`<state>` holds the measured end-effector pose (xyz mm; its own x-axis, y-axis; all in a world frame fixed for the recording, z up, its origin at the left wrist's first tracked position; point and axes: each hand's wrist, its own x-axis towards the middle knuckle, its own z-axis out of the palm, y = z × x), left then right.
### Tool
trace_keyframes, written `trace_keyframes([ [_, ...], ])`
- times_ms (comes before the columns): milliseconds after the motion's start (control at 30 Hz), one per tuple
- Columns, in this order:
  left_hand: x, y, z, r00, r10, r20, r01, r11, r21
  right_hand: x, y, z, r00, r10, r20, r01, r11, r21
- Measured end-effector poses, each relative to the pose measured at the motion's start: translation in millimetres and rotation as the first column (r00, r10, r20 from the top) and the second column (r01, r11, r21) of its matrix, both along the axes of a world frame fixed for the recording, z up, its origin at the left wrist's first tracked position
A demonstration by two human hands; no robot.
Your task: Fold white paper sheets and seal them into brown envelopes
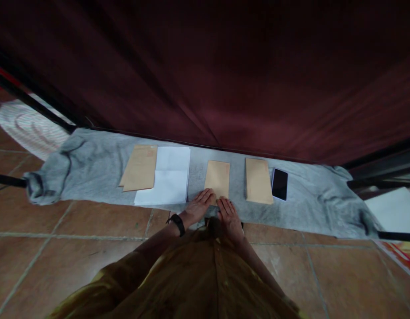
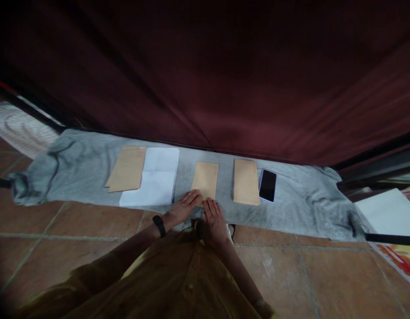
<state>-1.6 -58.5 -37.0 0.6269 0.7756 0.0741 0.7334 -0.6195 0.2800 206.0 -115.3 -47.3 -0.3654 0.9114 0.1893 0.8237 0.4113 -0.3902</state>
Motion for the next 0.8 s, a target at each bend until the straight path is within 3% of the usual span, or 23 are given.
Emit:
trace_keyframes([
  [200, -8.3, -4.0, 8.3, 0.998, -0.045, 0.031, 0.046, 0.999, -0.014, -1.2, -3.7, 1.9, 1.000, -0.004, 0.025, 0.005, 1.000, -0.008],
  [800, -21.9, -18.6, -2.9, 0.995, -0.102, 0.014, 0.099, 0.987, 0.129, 20.2, -21.7, 22.0, 0.999, -0.011, 0.040, 0.012, 0.999, -0.030],
])
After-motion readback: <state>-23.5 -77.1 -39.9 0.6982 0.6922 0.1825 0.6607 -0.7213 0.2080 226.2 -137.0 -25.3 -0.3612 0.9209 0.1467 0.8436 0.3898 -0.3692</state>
